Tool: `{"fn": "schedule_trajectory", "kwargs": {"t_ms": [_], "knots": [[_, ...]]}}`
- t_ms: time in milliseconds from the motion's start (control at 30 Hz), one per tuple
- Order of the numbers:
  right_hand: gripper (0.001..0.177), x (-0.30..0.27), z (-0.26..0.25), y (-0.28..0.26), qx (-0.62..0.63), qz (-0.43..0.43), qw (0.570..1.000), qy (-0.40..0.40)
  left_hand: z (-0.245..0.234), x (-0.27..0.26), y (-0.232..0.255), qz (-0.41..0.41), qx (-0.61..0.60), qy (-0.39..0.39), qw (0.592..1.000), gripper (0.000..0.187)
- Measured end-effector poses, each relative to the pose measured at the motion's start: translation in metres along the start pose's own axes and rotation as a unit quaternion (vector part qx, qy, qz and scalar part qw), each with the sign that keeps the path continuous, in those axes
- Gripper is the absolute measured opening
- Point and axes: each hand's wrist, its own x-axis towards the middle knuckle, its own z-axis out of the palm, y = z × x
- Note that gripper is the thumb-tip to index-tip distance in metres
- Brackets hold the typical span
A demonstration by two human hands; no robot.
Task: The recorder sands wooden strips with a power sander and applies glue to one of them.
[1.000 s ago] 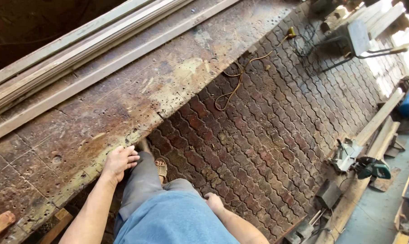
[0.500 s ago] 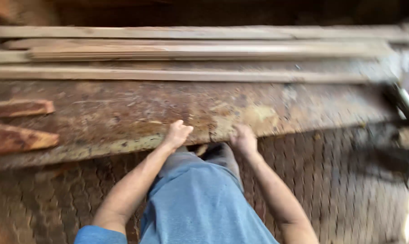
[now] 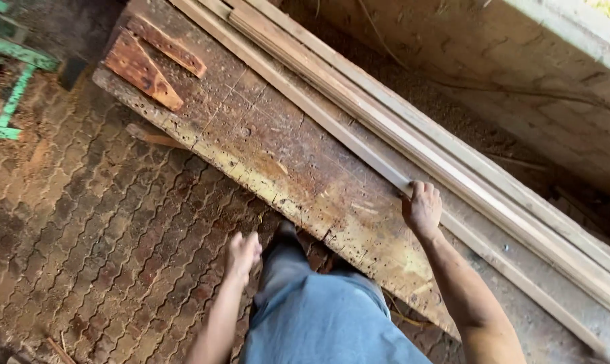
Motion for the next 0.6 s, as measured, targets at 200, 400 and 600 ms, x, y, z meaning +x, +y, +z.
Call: {"fn": "schedule_trajectory", "kwargs": {"t_ms": [200, 400, 600], "knots": [[0.045, 0.038, 0.003, 0.018, -0.022, 0.037, 0.984, -0.171, 0.057, -0.027, -0.139, -0.049, -0.098, 0.007, 0.994, 0.081], [0.048, 0.037, -0.042, -0.029, -0.015, 0.033, 0.940, -0.340, 0.084, -0.044, -0.150, 0.064, 0.037, -0.020, 0.997, 0.061], [0.009, -0.045, 0.016, -0.023, -0.038, -0.034, 0.930, -0.363, 0.073, -0.042, -0.130, 0.130, 0.106, -0.051, 0.984, 0.048]]}}
